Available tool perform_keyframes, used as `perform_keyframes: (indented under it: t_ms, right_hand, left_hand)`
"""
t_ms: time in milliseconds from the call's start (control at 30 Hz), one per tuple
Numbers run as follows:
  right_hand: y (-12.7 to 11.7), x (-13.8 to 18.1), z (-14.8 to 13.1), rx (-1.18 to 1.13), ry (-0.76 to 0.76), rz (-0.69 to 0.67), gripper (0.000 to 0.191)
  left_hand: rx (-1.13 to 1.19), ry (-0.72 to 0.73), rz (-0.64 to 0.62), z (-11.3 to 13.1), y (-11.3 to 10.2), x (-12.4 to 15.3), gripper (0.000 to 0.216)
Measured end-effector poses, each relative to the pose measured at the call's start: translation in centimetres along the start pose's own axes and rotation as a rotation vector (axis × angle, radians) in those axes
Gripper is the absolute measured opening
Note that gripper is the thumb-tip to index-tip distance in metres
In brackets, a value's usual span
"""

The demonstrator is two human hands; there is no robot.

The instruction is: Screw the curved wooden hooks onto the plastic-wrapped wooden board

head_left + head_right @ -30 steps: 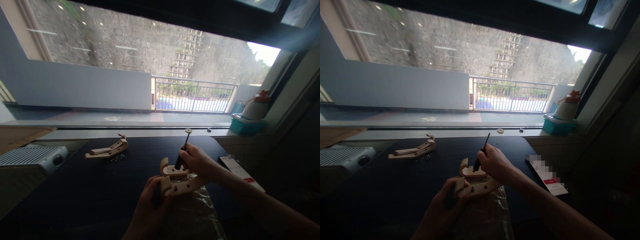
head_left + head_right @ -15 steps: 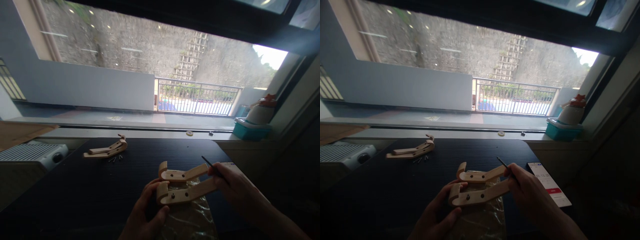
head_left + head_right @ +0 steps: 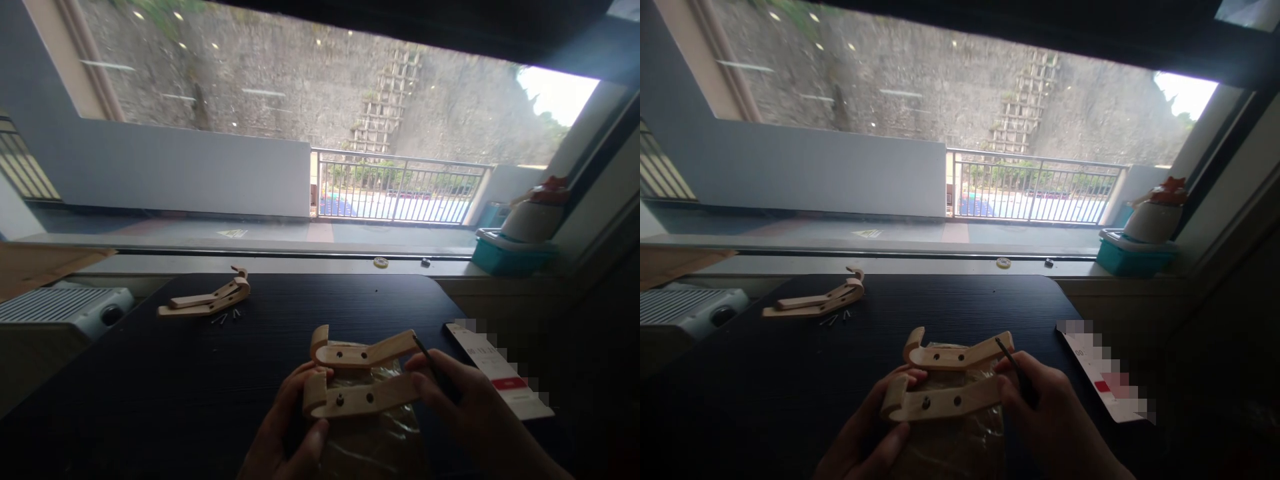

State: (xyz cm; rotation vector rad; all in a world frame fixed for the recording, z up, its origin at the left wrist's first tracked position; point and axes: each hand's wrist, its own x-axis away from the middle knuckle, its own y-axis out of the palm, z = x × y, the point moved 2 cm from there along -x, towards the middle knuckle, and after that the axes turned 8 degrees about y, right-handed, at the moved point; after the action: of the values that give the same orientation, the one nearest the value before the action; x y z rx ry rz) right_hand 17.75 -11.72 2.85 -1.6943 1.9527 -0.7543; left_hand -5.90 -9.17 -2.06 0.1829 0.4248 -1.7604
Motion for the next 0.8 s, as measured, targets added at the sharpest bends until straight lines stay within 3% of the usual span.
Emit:
perform_keyframes:
  t_ms: [167,367,633,800]
  right_hand:
    - [0.8,0.2,0.3,0.023,-0.011,0.111,0.024]
    - [0.6,-0.6,1.0,0.064,-0.193,0.148,0.021]
    - [-0.8,0.5,-1.0,0.367,-0.516,-0.028,0.019]
    - [0.2,0.5,-2.2,0.507,-0.512,-0.081,0.022]
  left_hand:
    - [0.015,-0.037,0.022,0.1,0.4,0.4,0.036]
    - [0.031,-0.050,-0.008,0.2,0.3,0.3,0.038]
    - [0.074,-0.131,0.012,0.9,0.4,0.0,0.042]
    - [0.049,-0.155,0.064,0.7,0.1,0.1,0.042]
